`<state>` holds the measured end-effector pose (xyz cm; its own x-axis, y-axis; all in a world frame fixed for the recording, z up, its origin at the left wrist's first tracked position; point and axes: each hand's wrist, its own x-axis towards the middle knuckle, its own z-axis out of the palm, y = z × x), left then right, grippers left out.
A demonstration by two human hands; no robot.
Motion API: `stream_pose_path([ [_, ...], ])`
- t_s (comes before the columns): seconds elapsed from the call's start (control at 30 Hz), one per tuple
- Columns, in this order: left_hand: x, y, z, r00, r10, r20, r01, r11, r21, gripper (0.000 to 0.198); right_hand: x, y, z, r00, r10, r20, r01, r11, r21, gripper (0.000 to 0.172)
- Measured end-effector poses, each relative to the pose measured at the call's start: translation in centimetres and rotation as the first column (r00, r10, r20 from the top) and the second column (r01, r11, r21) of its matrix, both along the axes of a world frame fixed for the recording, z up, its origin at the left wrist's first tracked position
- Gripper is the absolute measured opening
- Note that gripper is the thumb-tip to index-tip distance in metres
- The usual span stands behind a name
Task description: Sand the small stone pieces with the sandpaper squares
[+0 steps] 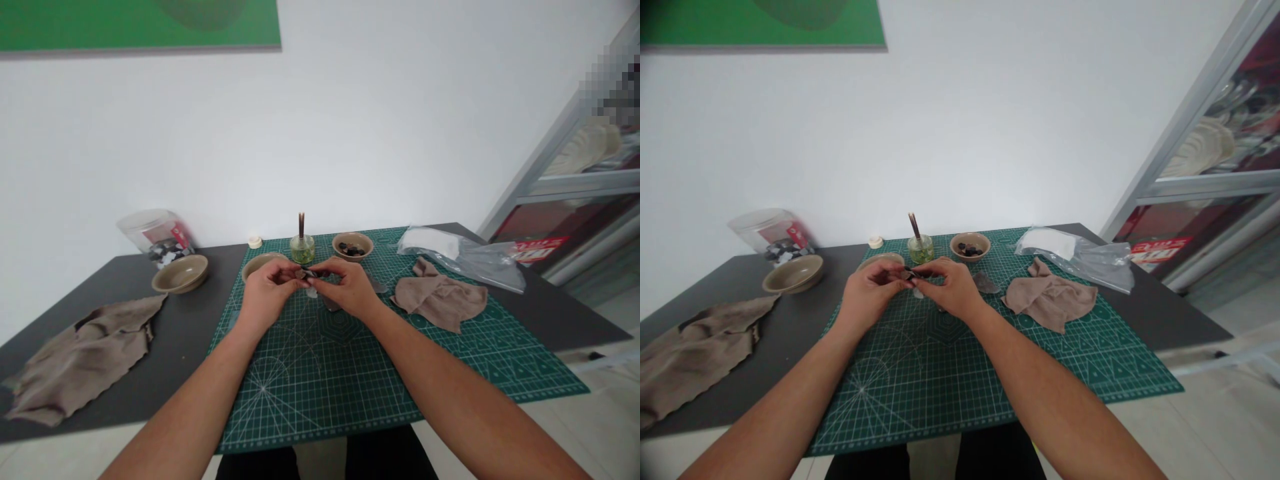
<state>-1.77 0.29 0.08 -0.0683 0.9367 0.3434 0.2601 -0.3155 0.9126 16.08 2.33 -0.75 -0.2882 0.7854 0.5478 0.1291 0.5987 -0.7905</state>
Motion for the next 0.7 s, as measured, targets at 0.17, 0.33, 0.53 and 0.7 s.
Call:
stream_pose_path([
  [0.17, -0.12, -0.10, -0.05, 0.992, -0.022, -0.124, 0.021, 1.000, -0.003, 0.020, -0.15, 0.07, -0.16, 1.000, -0.011, 0.006, 0.011, 0.999, -0.041, 0.011],
  [0.33, -0.09, -0.18, 0.14, 0.963, 0.023, -0.267, -0.005, 0.997, 0.071, 0.010, -0.13, 0.06, -0.34, 0.999, -0.020, 0.044, 0.018, 0.999, 0.046, 0.009],
  [0.53, 0.06, -0.34, 0.39, 0.947, 0.037, -0.321, -0.010, 0.997, 0.083, 0.013, -0.04, -0.32, -0.26, 0.993, -0.092, 0.080, 0.065, 0.956, 0.285, 0.018],
  [0.7, 0.11, -0.35, 0.28, 0.970, 0.065, -0.234, -0.046, 0.995, 0.085, 0.016, -0.07, -0.22, -0.48, 0.987, -0.135, 0.088, 0.112, 0.967, 0.230, 0.015],
])
